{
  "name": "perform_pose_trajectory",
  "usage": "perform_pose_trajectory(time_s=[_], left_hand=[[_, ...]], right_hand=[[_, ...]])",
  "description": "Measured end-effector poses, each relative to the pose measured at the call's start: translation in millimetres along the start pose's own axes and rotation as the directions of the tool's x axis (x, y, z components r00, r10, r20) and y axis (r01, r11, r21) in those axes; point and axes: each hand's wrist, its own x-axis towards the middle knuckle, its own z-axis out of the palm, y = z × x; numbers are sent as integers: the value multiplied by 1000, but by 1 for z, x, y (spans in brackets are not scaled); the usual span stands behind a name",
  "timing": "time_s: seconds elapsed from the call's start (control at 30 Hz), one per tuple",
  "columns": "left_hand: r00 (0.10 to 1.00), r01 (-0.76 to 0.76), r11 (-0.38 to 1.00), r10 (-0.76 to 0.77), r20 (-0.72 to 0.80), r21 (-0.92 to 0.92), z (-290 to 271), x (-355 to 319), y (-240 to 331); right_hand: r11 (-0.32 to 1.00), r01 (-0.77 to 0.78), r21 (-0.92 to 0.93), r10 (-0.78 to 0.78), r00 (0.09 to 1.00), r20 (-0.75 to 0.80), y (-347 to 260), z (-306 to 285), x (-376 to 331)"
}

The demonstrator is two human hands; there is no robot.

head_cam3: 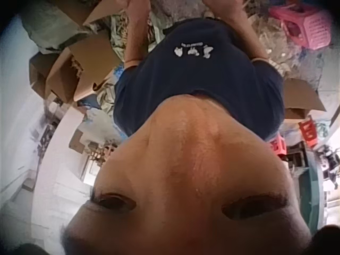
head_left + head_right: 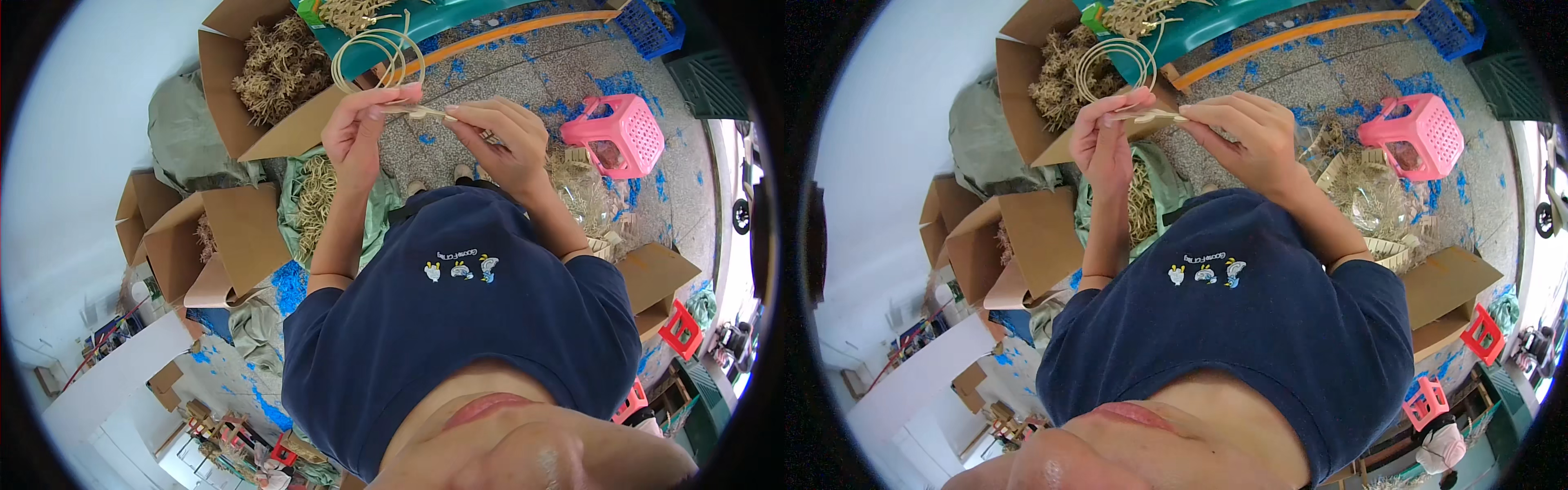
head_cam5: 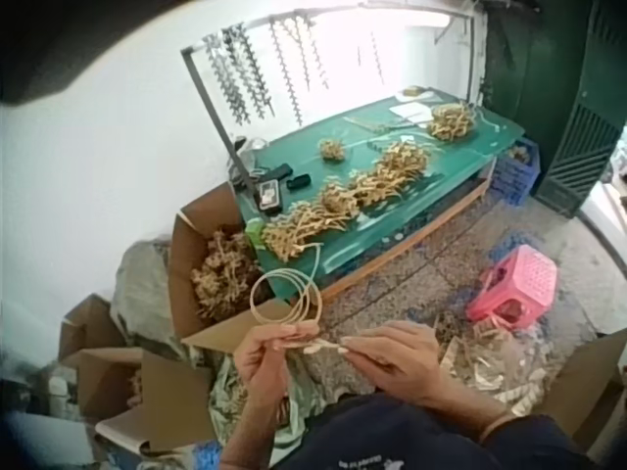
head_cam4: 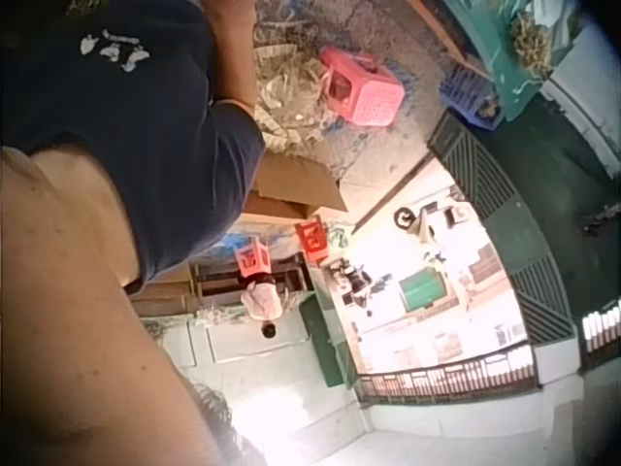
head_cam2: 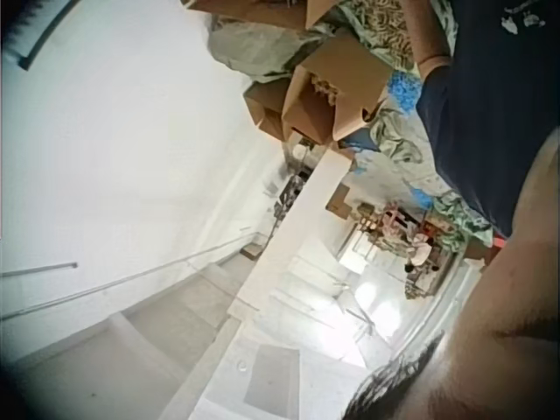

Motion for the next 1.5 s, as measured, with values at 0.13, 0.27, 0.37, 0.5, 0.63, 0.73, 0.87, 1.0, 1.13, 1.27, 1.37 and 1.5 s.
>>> perform_pose_trajectory(time_s=[0.13,0.27,0.37,0.5,0.63,0.73,0.87,1.0,1.13,1.27,1.37,1.5], left_hand=[[1000,0,1000,0,10,13,-1,0,0],[1000,-2,1000,3,27,-1,0,1,1],[999,-8,1000,9,33,-23,1,1,1],[999,-2,1000,3,32,-28,3,1,0],[999,18,998,-20,-32,-57,6,-2,-6],[981,88,996,-92,-173,-27,9,-2,-8],[915,200,958,-257,-309,-206,15,2,-11],[865,247,921,-350,-360,-302,14,3,-14],[875,268,917,-360,-323,-296,8,0,-20],[860,271,907,-378,-342,-322,5,-1,-22],[855,263,902,-383,-351,-343,5,-4,-22],[836,265,896,-397,-378,-356,7,-7,-18]], right_hand=[[998,-44,32,44,999,7,-1,0,1],[997,-70,44,69,998,7,-1,0,1],[995,-80,55,80,997,4,-1,0,1],[995,-85,60,86,996,-5,2,0,1],[979,-168,117,168,986,13,3,3,0],[923,-353,152,348,936,59,0,4,2],[808,-567,159,547,823,154,4,4,4],[811,-556,182,539,831,137,15,10,2],[814,-561,155,538,826,167,16,7,6],[833,-530,158,506,846,167,18,10,5],[819,-557,137,528,826,198,17,10,5],[827,-543,144,517,837,180,15,11,2]])
